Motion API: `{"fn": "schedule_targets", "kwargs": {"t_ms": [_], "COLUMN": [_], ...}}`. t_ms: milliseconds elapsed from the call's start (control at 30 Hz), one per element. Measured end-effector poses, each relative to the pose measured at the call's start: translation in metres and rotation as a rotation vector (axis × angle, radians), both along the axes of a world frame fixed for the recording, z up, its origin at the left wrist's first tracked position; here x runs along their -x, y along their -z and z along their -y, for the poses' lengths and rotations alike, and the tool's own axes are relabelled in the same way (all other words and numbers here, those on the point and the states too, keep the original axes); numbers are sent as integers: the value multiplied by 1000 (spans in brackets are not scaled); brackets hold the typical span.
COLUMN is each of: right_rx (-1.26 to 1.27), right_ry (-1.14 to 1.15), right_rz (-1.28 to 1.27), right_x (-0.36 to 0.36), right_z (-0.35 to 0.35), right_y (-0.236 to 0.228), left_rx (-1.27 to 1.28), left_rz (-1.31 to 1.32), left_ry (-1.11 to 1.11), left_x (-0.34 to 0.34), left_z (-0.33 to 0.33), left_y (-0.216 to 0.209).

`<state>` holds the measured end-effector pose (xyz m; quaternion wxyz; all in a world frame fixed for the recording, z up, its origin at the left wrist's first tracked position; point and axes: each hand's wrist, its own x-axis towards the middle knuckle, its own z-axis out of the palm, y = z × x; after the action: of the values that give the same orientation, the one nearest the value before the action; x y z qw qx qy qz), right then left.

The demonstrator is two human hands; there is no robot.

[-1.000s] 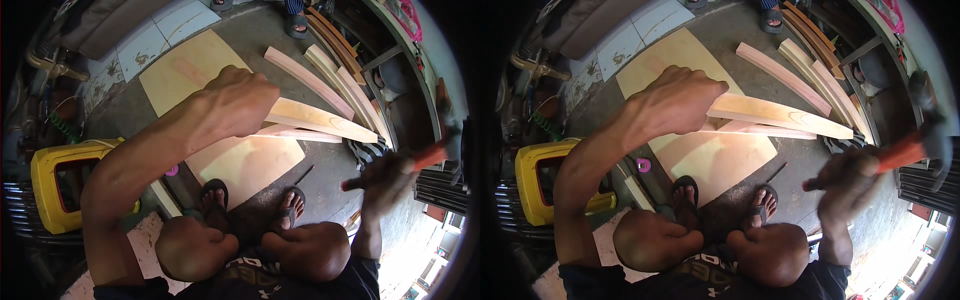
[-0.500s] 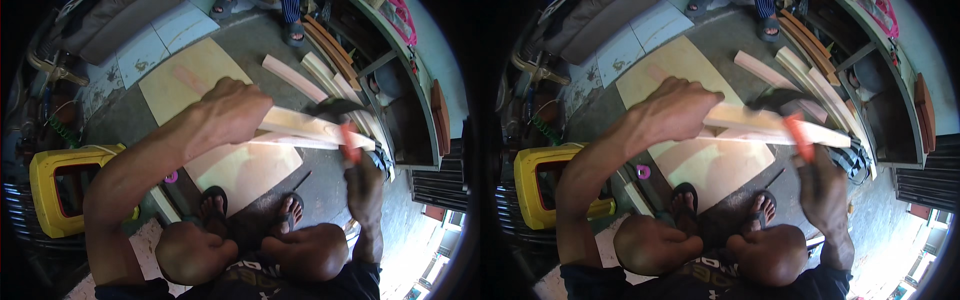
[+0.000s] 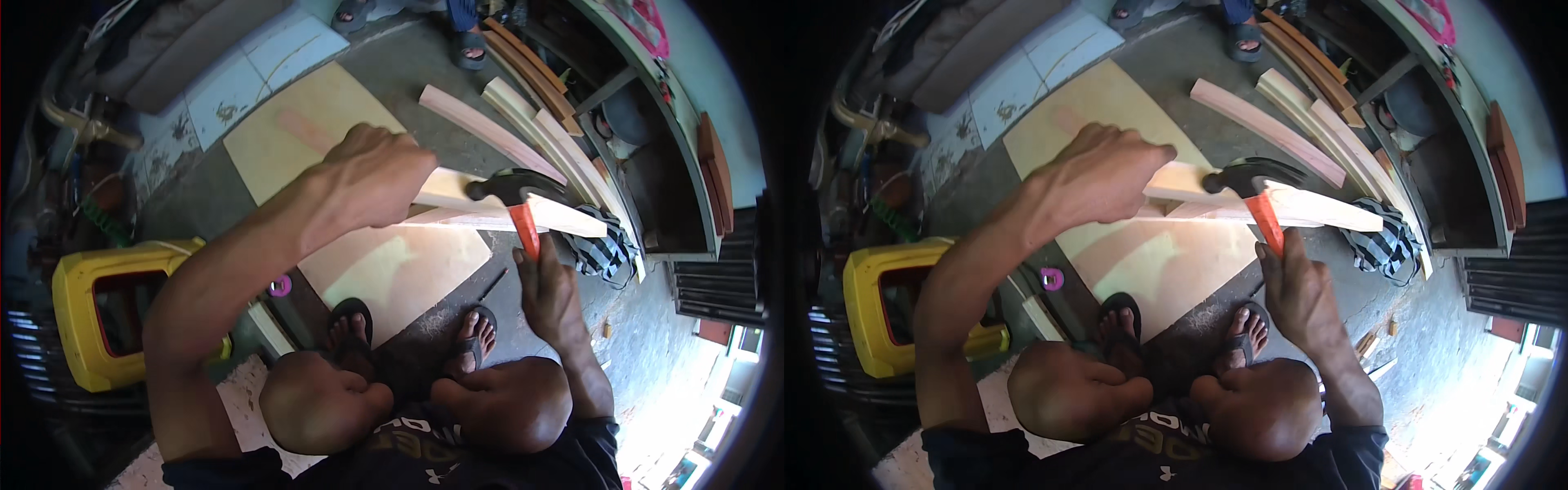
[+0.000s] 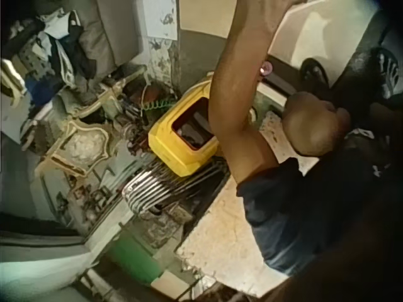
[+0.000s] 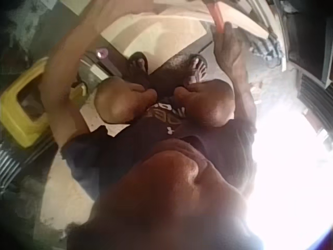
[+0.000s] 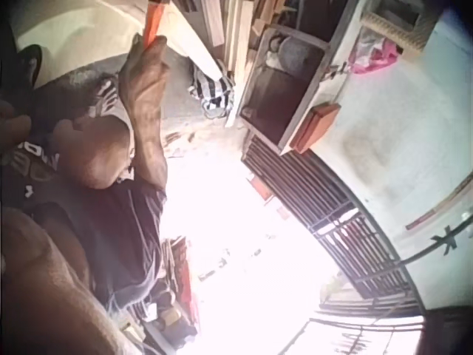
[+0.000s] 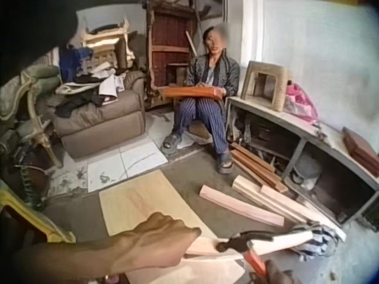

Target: The person assembles a wooden frame by positioning wooden boards together, taking nails from a bag, and hammering them into the wooden joints using a hammer.

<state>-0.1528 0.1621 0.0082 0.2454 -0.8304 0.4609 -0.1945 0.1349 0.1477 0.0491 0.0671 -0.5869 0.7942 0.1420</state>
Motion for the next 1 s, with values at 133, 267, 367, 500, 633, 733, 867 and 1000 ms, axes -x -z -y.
{"fn": "schedule_targets", "kwargs": {"t_ms": [133,267,367,500,633,733,867,1000], "right_rx": [-120,-439,-368,-547,-129,53,-391,-1055], "right_ry": [151,259,440,618,633,616,466,456], "right_rz": [117,345,-26,-90,-205,-208,84,628], "right_x": [20,78,119,169,182,176,115,38], "right_z": [-10,-43,-69,-111,-117,-111,-35,24], "right_y": [5,73,144,253,263,255,241,280], "left_rx": [-44,-35,-38,-58,-145,-143,-105,-79], "left_rz": [17,58,137,163,158,163,187,145], "left_ry": [-40,-62,-37,3,-3,-18,-63,-97], "left_x": [3,0,14,33,66,86,87,65], "left_z": [-9,4,12,21,39,48,56,58], "left_y": [-18,-17,-26,-29,-19,-5,6,8]}}
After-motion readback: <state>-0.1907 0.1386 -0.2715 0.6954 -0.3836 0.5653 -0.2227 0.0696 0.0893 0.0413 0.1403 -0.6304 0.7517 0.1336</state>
